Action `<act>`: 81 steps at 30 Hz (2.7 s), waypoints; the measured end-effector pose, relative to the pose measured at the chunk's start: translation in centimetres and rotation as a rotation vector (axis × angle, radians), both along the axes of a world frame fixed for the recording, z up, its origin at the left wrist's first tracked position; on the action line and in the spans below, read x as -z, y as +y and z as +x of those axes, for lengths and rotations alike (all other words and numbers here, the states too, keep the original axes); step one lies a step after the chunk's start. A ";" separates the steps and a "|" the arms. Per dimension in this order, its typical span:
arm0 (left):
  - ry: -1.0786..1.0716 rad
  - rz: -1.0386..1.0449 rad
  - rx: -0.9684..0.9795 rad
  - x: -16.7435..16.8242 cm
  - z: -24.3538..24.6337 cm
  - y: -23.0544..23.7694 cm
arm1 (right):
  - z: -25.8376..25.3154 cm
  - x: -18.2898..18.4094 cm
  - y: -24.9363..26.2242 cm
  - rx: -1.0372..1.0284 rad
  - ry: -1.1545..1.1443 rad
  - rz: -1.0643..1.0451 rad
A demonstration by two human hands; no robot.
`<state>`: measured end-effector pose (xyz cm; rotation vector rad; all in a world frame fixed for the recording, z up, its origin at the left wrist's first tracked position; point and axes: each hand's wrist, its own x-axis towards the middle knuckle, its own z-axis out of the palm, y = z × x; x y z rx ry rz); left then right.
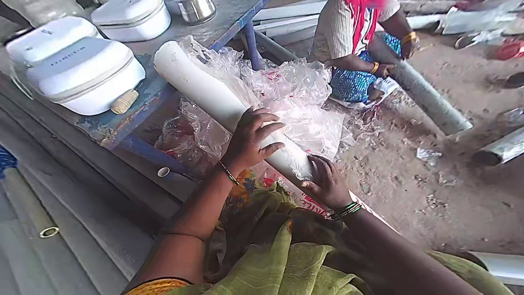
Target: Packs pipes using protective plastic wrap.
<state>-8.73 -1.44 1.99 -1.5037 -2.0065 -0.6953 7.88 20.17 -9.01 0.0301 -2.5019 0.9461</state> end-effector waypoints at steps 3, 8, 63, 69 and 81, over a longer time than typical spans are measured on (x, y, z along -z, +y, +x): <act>0.002 -0.359 0.054 -1.4 -0.1 1.1 | 0.0 0.1 -0.1 -0.003 0.018 0.013; -0.127 -0.639 0.085 -2.7 -0.4 3.1 | -0.1 0.3 -0.2 -0.005 0.034 0.026; -0.063 -0.519 0.109 -5.6 -1.8 2.4 | 0.0 0.5 -1.1 0.042 0.087 0.061; -0.117 -0.858 -0.016 -5.1 -1.6 4.7 | 0.2 0.4 -1.1 0.044 0.091 0.053; -0.013 -0.865 -0.106 -5.3 -2.1 6.7 | -0.2 0.7 -1.5 0.061 0.141 0.101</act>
